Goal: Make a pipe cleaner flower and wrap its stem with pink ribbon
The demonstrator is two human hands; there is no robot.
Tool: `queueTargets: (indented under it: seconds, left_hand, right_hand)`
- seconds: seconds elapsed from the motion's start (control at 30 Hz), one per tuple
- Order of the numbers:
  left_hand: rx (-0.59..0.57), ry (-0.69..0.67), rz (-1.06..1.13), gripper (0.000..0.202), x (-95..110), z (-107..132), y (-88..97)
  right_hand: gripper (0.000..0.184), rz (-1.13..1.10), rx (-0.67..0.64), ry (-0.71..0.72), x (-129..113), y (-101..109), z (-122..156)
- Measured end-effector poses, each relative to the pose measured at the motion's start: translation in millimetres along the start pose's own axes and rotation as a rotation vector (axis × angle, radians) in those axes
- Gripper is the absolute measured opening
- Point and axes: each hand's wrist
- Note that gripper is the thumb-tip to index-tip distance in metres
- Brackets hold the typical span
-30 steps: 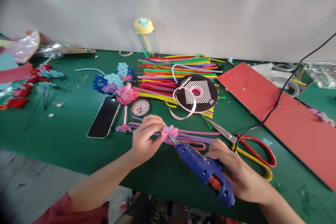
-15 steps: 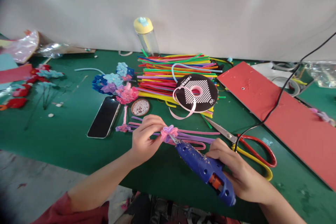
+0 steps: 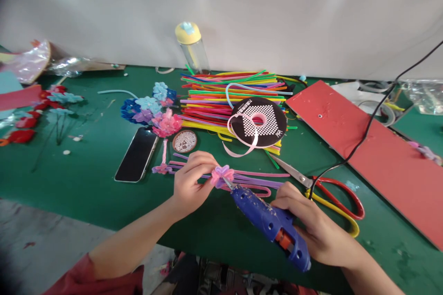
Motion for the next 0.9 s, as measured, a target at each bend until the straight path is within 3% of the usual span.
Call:
queueTargets:
  seconds: [0.9]
  left_hand:
    - [-0.061, -0.004, 0.079, 0.015, -2.2, 4.8, -1.7]
  right_hand:
    - [0.027, 0.027, -0.043, 0.005, -3.2, 3.5, -1.1]
Point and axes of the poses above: each hand's wrist, its own z-axis away from the middle knuckle, its own y-axis out of the back of the hand, x = y × z, and after that the axes turned 11 degrees about -y, right-handed
